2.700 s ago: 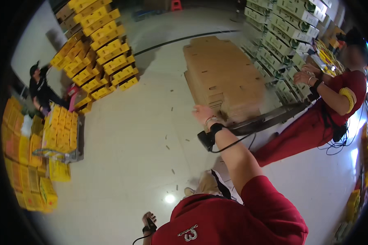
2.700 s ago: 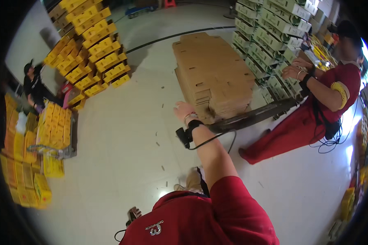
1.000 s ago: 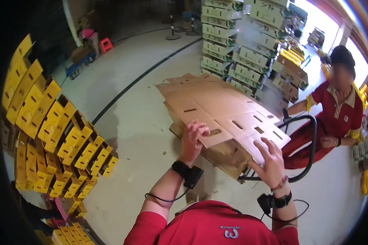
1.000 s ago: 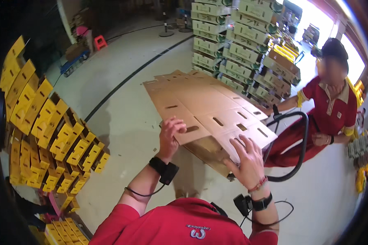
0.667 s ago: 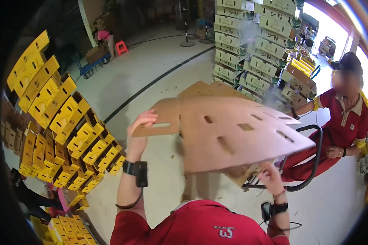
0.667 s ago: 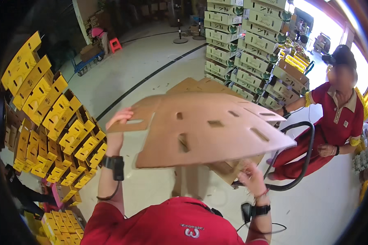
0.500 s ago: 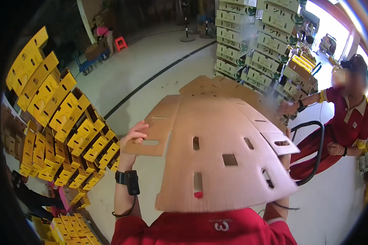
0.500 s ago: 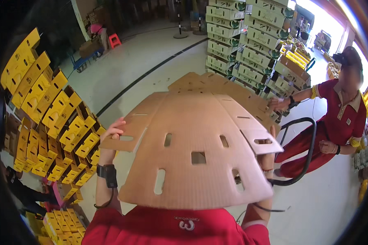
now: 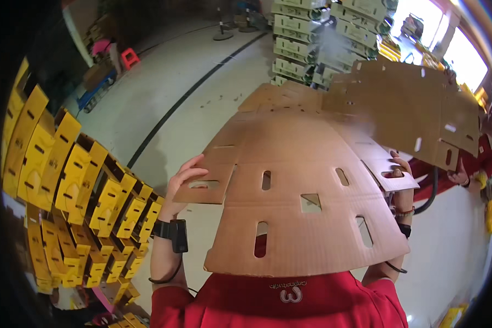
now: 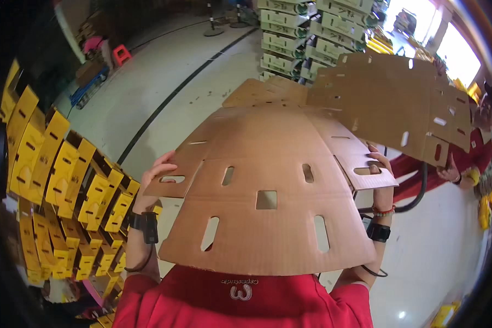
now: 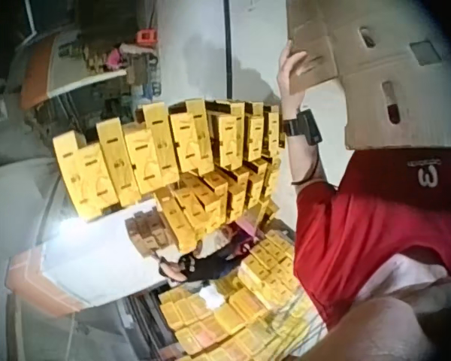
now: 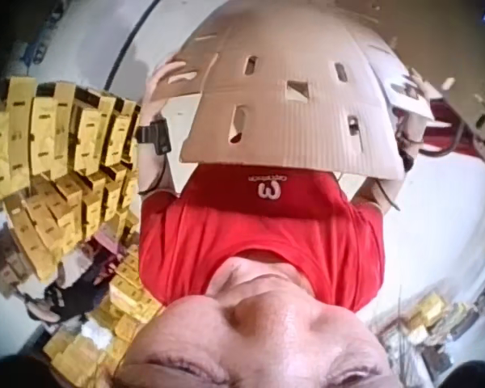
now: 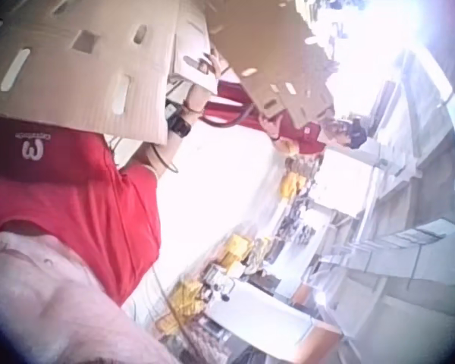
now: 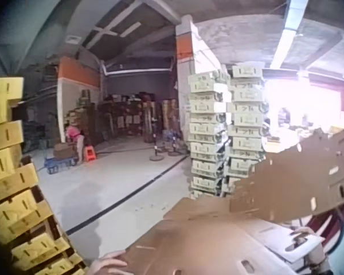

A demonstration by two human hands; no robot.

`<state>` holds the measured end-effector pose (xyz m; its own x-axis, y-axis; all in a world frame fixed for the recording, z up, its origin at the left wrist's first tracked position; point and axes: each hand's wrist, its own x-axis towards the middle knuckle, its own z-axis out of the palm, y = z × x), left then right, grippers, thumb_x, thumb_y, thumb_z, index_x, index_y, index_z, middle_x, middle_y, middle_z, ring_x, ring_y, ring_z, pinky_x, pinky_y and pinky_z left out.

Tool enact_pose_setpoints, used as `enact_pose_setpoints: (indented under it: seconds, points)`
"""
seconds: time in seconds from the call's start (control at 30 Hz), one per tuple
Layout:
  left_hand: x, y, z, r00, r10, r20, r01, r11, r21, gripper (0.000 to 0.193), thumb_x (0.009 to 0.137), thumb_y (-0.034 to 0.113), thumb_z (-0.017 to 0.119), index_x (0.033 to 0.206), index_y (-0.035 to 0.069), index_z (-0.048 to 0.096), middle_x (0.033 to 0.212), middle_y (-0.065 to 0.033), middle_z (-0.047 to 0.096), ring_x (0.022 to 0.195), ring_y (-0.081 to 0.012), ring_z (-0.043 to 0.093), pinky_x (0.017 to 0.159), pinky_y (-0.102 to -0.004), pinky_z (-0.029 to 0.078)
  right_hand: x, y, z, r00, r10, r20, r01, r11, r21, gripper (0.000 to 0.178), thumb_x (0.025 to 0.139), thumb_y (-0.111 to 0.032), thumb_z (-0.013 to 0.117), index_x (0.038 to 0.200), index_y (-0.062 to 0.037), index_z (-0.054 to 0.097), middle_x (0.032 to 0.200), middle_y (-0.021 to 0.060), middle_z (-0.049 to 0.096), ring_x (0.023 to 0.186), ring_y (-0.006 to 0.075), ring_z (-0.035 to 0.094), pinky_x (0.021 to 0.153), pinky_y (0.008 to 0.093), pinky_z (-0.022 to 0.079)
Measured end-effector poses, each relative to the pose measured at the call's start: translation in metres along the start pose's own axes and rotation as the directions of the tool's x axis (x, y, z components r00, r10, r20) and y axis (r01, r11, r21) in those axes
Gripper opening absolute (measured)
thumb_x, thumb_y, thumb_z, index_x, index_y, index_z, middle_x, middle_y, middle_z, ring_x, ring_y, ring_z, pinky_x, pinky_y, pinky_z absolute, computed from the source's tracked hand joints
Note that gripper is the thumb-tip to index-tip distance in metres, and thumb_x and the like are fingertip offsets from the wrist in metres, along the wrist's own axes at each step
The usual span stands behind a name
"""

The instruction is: Assembling and stacking cardboard produce boxes in a warehouse environment.

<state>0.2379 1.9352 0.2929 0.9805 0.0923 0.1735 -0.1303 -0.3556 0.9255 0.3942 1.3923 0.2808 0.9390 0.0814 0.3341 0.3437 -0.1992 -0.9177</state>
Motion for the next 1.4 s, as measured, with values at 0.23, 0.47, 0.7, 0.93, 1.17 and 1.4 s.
enact_pose_setpoints:
  seconds: [0.23, 0.47, 0.7, 0.93, 1.17, 1.4]
  points:
    - [0.031, 0.005, 0.007, 0.972, 0.126, 0.200, -0.110, 0.990, -0.090, 0.024, 0.085, -0.002, 0.053, 0.103, 0.005, 0.067, 0.131, -0.0105, 0.049, 0.127, -0.0224, 0.043, 0.089, -0.0314, 0.053, -0.020, 0.030, 0.012, 0.981, 0.090, -0.172, -0.039, 0.959, 0.281, 0.060, 0.090, -0.031, 0.058, 0.139, -0.0041, 0.036, 0.139, 0.0173, 0.041, 0.125, 0.0241, 0.044, 0.098, 0.0347, 0.042]
    - [0.041, 0.036, 0.027, 0.992, 0.036, 0.119, -0.020, 0.991, -0.132, 0.024, 0.085, 0.004, 0.055, 0.107, 0.002, 0.064, 0.139, -0.0123, 0.041, 0.130, -0.0212, 0.038, 0.089, -0.0300, 0.049, -0.018, 0.050, -0.012, 0.978, 0.164, -0.128, -0.016, 0.672, 0.740, 0.057, 0.093, -0.030, 0.048, 0.141, -0.0028, 0.033, 0.141, 0.0169, 0.040, 0.125, 0.0254, 0.045, 0.101, 0.0370, 0.040]
    - [0.032, -0.005, 0.010, 0.992, -0.068, 0.103, 0.100, 0.934, -0.343, 0.064, 0.084, 0.007, 0.059, 0.142, 0.004, 0.031, 0.150, -0.0186, 0.020, 0.136, -0.0263, 0.031, 0.105, -0.0342, 0.036, 0.032, 0.081, -0.032, 0.768, 0.585, 0.263, -0.632, 0.621, 0.464, 0.055, 0.092, -0.040, 0.052, 0.128, 0.0027, 0.048, 0.118, 0.0150, 0.058, 0.104, 0.0181, 0.059, 0.089, 0.0285, 0.046]
    - [0.114, -0.071, 0.003, 0.692, -0.576, 0.435, 0.690, 0.351, -0.633, 0.050, 0.091, 0.025, 0.059, 0.132, 0.001, 0.041, 0.113, -0.0164, 0.062, 0.103, -0.0228, 0.061, 0.089, -0.0343, 0.051, 0.067, 0.097, -0.033, 0.668, 0.573, 0.474, -0.715, 0.672, 0.195, 0.032, 0.090, -0.024, 0.059, 0.113, -0.0014, 0.057, 0.090, 0.0024, 0.064, 0.076, 0.0087, 0.061, 0.067, 0.0241, 0.051]
    - [0.150, -0.063, 0.014, 0.676, -0.638, 0.370, 0.737, 0.586, -0.337, 0.039, 0.088, 0.021, 0.063, 0.119, -0.001, 0.054, 0.104, -0.0116, 0.065, 0.089, -0.0196, 0.065, 0.079, -0.0347, 0.054, 0.094, 0.080, -0.006, 0.570, 0.622, 0.537, -0.789, 0.597, 0.145, 0.036, 0.089, -0.023, 0.063, 0.117, -0.0007, 0.056, 0.100, 0.0051, 0.065, 0.084, 0.0124, 0.063, 0.075, 0.0258, 0.052]
    - [0.188, -0.036, -0.006, 0.692, -0.656, 0.301, 0.708, 0.697, -0.112, 0.038, 0.086, 0.015, 0.063, 0.120, -0.001, 0.054, 0.105, -0.0112, 0.065, 0.089, -0.0196, 0.065, 0.079, -0.0339, 0.053, 0.116, 0.038, 0.040, 0.664, 0.576, 0.476, -0.464, 0.817, -0.343, 0.039, 0.078, -0.013, 0.067, 0.113, 0.0003, 0.059, 0.092, 0.0041, 0.066, 0.076, 0.0135, 0.061, 0.070, 0.0297, 0.051]
